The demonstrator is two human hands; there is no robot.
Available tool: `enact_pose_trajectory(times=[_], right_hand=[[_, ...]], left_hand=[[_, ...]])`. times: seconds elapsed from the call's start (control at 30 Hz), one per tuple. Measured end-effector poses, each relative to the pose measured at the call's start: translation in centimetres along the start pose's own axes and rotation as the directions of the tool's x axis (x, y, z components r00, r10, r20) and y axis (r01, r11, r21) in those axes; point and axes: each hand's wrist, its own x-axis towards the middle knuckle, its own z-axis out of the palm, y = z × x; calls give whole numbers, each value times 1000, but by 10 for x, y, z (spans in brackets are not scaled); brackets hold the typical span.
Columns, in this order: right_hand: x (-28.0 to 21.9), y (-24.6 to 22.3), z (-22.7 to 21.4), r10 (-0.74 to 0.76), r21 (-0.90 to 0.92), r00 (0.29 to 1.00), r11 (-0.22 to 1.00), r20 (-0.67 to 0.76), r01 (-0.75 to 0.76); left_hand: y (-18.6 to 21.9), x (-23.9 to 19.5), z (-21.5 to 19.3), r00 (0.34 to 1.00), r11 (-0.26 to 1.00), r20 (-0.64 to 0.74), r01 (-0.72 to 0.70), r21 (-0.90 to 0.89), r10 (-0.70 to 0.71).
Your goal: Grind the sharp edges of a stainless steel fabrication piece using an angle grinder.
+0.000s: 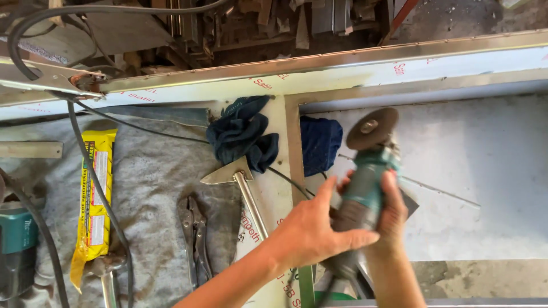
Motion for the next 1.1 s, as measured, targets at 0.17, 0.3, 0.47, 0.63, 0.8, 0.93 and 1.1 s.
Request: enact_pose_trajectory(times=[0.17, 0.3, 0.47, 0.63, 0.8, 0.93, 1.1], right_hand=[[21, 56, 50, 2, 40, 996, 999, 87, -6], [32, 82, 96, 10, -30, 997, 1000, 82, -8], [52, 106, 124, 24, 117, 998, 993, 56, -30], [68, 115, 135, -22, 160, 999, 987, 29, 17], [74, 119, 135, 25, 130, 999, 991, -37, -20], [74, 116, 135, 20, 125, 999, 992, -44, -15], [68, 112, 136, 27, 140, 999, 990, -32, -23]], left_hand=[[7, -26, -49, 986, 943, -101, 160, 291, -136], [32, -41, -106, 944, 724, -214, 329, 606, -251], [34, -33, -125, 925, 246, -340, 375, 894, -171], [33, -16, -144, 946, 202, -303, 321, 925, -114], [51, -1, -142, 945, 54, -267, 282, 958, -188], [56, 1, -141, 945, 10, -255, 263, 965, -203], [44, -4, -145, 951, 35, -252, 262, 965, -179]])
